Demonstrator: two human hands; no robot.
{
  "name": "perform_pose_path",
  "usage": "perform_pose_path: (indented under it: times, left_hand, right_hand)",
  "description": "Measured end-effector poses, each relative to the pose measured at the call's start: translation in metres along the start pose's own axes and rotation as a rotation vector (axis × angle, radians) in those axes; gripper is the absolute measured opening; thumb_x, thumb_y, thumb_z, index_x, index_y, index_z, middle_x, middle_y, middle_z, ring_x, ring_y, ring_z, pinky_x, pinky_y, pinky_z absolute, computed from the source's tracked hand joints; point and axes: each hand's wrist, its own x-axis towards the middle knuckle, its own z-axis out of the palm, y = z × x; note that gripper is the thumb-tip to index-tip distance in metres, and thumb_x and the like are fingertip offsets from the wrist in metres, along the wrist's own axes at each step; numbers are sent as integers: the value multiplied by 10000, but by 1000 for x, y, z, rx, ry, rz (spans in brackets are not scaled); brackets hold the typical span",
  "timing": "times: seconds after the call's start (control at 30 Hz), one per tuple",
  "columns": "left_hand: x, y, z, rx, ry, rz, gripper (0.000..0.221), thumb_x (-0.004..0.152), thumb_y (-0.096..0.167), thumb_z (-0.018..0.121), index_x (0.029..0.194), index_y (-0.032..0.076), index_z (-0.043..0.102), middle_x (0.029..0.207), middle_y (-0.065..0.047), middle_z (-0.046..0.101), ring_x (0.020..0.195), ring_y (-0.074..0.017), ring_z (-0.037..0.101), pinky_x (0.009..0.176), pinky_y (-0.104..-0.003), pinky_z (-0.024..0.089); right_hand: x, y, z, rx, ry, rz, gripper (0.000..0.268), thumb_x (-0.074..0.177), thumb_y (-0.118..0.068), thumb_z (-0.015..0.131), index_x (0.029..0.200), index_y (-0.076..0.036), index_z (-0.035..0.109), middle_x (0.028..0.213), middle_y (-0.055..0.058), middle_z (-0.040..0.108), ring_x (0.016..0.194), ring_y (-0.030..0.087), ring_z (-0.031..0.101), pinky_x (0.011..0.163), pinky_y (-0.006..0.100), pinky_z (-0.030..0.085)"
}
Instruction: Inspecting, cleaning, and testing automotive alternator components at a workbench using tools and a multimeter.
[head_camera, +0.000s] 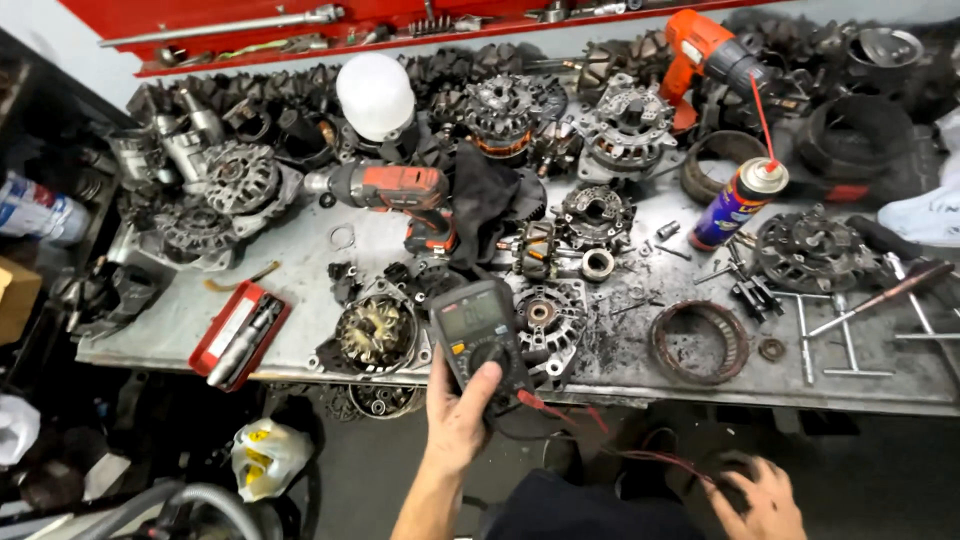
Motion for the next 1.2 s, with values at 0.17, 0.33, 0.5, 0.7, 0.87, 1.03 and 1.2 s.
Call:
perform_pose_path:
  times: [0.17,0.33,0.5,0.7,0.87,1.03,1.2]
  left_hand:
    - [12,-8,-10,-39,175,-86,684,828,31,715,1456,54,445,1093,-187,638,834,-271,672,673,-365,620]
    - [40,44,-14,-130,428,60,646,772,161,730,1354,-1,499,1050,-137,667,797,-258,710,678,-325,610]
    - [37,48,-4,151,473,-449,613,749,115,710,1321,-27,543,1032,-215,663,789,-313,649,669,-416,551]
    - [8,-49,-3,-53,267,-1057,684,652,-116,741,1301,-61,531,1065,-229,632,808,-324,647,713,-467,596]
    - [-16,-86,16,-179,307,-1041,638,691,-102,730,1303,-11,576,1061,-194,665,854,-313,651,755,-454,558]
    - [-20,-99,21,-184,172,-1080,516,757,-92,727,1249,-5,596,1013,-154,691,800,-281,694,733,-400,616]
    - [-18,-100,14,-215,-79,-841,590,760,-103,727,1324,0,588,1085,-152,716,901,-268,702,837,-400,581]
  right_hand:
    - [-40,77,40,-362,277,214,437,684,-532,787,1054,-302,771,1254,-5,675,1191,248,665,897,358,609]
    - [-58,200,49,-816,106,464,293,1085,-469,566,1204,-235,697,905,-89,664,858,23,672,1153,222,593]
    - [-118,313,65,-1212,88,504,430,1130,-378,461,1531,-246,540,1440,-56,456,1384,24,517,1262,180,511]
    - [-76,284,43,-1116,41,887,586,1126,-601,483,1589,-305,687,1314,31,655,1168,227,571,1081,397,397]
    - [-31,122,-103,-636,-474,1016,564,1238,-448,336,1117,-211,833,862,-32,944,735,44,911,713,202,726]
    - [-27,-76,-190,391,449,304,368,925,100,752,1278,149,660,1126,302,718,960,363,710,901,442,575]
    - [-23,-123,-196,795,303,72,418,713,130,551,1120,118,643,1303,274,644,1186,356,666,1105,479,535]
